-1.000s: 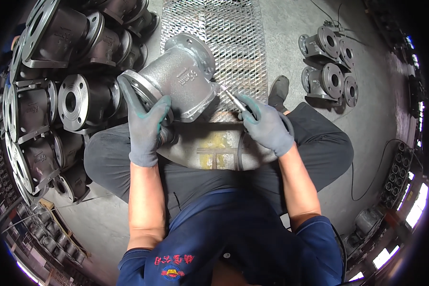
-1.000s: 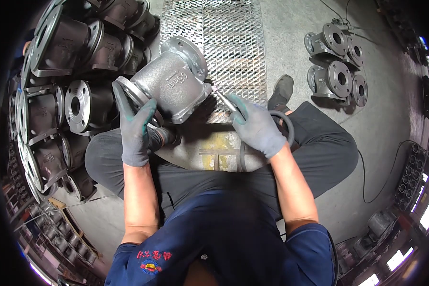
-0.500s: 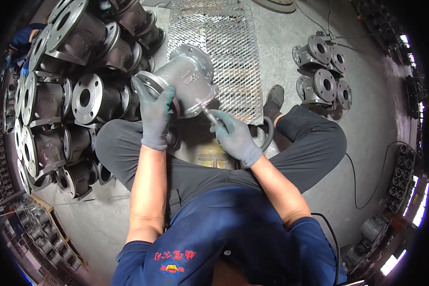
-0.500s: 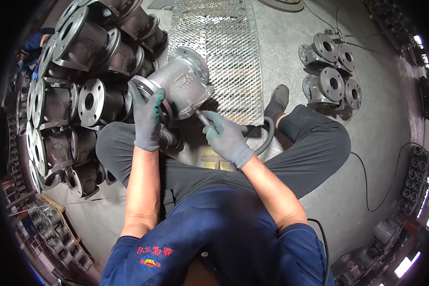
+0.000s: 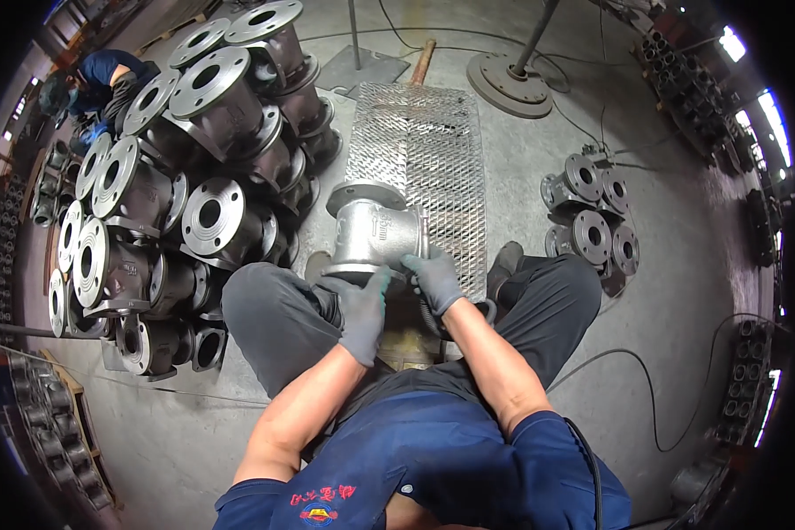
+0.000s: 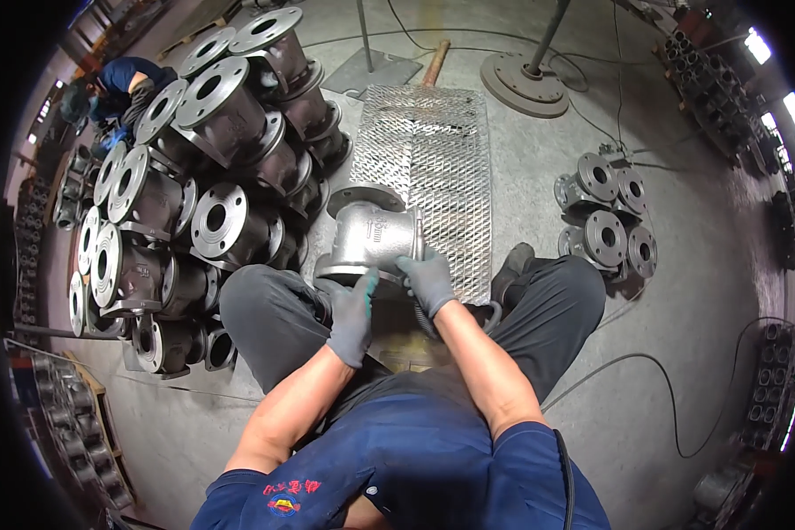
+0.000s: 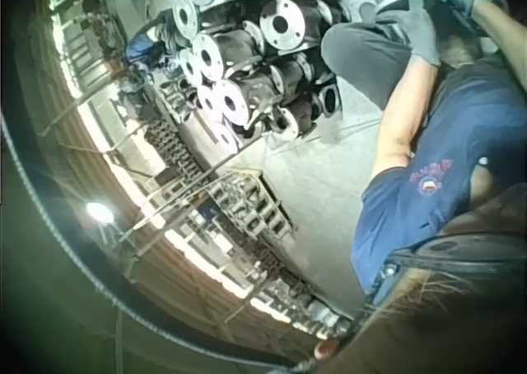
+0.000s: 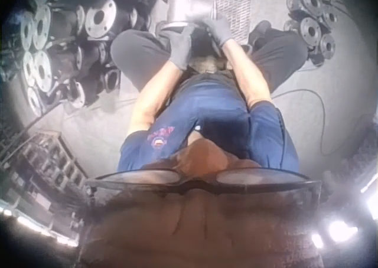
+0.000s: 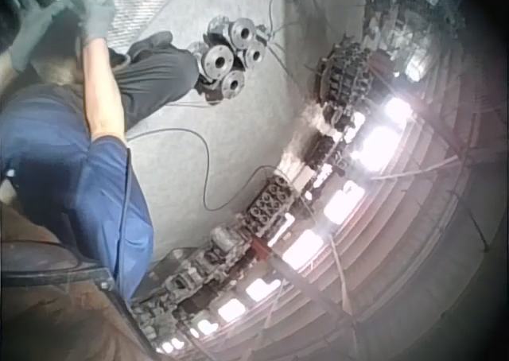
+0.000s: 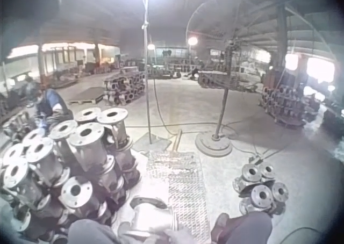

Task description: The person picks up a metal pipe fitting and grinds its interior and exterior surfaces using a handheld rotary grinding tool.

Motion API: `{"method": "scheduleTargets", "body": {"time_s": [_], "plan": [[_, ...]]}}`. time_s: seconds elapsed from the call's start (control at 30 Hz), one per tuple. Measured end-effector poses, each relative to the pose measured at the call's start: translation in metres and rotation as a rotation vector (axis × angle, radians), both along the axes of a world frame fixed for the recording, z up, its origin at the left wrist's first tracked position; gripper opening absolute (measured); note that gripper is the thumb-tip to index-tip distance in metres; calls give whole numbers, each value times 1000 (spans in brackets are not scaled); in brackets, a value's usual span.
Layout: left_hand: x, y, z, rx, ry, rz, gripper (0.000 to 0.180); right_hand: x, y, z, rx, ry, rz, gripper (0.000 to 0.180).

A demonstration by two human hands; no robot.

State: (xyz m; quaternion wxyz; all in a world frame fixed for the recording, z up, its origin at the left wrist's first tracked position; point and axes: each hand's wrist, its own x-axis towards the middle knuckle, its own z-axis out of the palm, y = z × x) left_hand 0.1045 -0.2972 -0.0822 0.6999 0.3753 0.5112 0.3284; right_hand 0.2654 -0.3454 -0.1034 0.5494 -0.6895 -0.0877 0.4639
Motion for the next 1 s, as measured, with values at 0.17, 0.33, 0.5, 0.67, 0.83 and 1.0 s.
{"method": "scheduleTargets", "body": {"time_s": [0.17, 0.33, 0.5, 0.67, 0.83, 1.0], "plan": [[-12, -21, 52, -43, 59, -721, 51, 54, 4, 35, -132, -595, 394, 35], [-12, 3, 66, 342, 175, -670, 37, 70, -4, 80, -119, -1009, 673, 37], [-3, 48, 20, 404, 268, -120, 52, 83, -32, 61, 26, -1110, 684, 41], [13, 77, -58, 629, 510, -438, 64, 78, -34, 65, 64, -1006, 654, 50], [43, 88, -50, 467, 382, -372, 60, 98, -18, 85, 70, -768, 625, 51], [55, 89, -46, 499, 424, -364, 61, 158, 1, 105, -58, -980, 642, 57]]}}
